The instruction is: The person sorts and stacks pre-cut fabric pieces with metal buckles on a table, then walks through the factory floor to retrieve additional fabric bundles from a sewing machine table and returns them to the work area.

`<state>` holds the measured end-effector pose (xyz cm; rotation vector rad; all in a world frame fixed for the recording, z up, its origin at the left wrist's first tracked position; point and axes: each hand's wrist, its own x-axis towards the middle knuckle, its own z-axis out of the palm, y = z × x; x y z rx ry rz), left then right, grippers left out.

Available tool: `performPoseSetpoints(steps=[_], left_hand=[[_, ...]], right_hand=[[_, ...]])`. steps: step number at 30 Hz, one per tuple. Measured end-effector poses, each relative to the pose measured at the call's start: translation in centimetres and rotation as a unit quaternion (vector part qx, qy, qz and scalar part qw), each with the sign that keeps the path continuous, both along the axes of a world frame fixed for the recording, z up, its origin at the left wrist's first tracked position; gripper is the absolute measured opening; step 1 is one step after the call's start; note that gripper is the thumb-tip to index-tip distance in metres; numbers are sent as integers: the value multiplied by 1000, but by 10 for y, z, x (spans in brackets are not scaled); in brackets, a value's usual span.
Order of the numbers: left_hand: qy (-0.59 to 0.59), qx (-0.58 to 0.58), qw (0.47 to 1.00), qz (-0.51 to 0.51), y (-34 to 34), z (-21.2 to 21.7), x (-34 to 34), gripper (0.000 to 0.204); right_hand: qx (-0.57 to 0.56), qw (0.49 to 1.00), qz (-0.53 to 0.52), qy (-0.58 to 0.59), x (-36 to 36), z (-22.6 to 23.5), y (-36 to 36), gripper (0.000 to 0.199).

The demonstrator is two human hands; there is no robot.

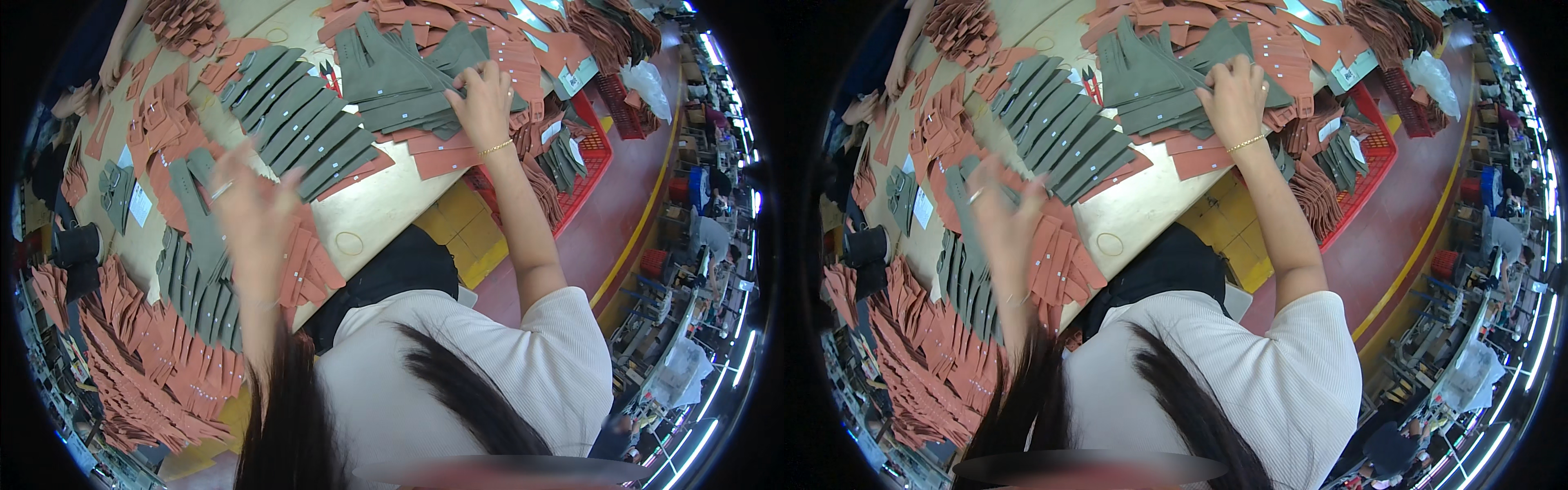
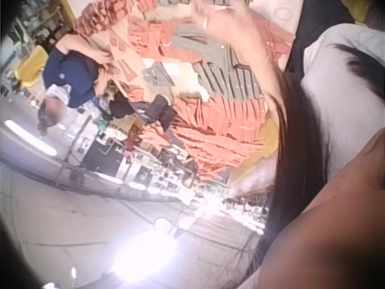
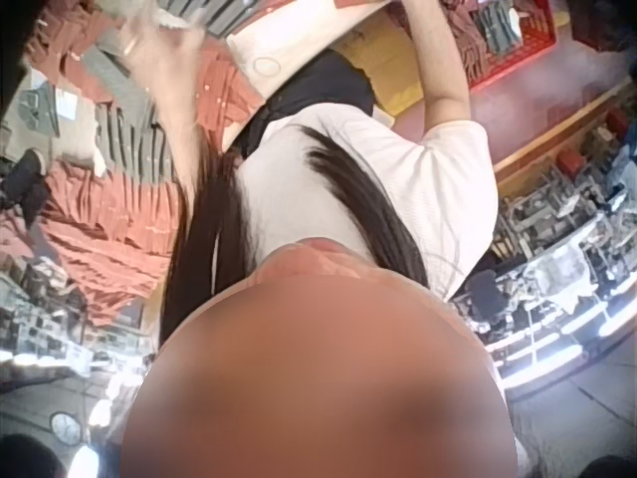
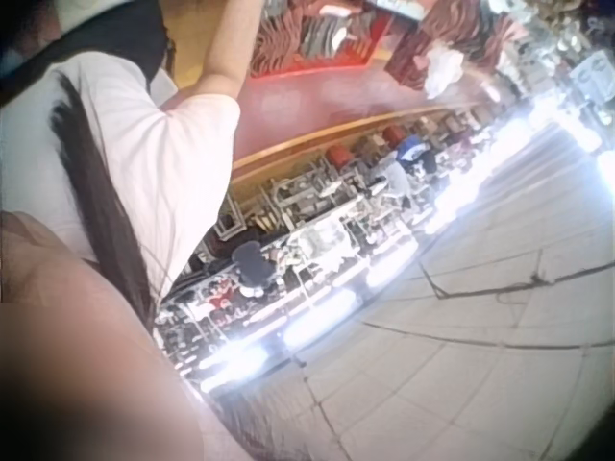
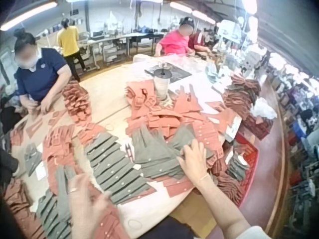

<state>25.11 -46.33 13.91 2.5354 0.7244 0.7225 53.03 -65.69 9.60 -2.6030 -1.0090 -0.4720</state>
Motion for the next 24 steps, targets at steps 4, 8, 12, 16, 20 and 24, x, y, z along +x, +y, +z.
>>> performPoseSetpoints(steps=[4, 8, 12, 16, 20, 24], left_hand=[[3, -19, 979, -205, -42, -38, 134, 74], [-6, 54, 969, -240, -51, -66, 196, 79], [-1, 100, 939, -329, -26, -74, 221, 67], [18, 49, 918, -394, -3, -67, 231, 42], [56, -9, 905, -422, 8, -48, 229, 31], [119, -60, 904, -406, 18, -32, 226, 30]], right_hand=[[-37, 997, 67, -29, 8, 8, 3, 16], [-44, 994, 77, 59, 19, 10, 3, 19], [45, 974, 141, 171, 33, 14, 7, 20], [178, 873, 103, 442, 47, 16, -1, 27], [59, 963, 73, 252, 40, 2, -21, 33], [42, 956, 66, 282, 25, -16, -15, 40]])
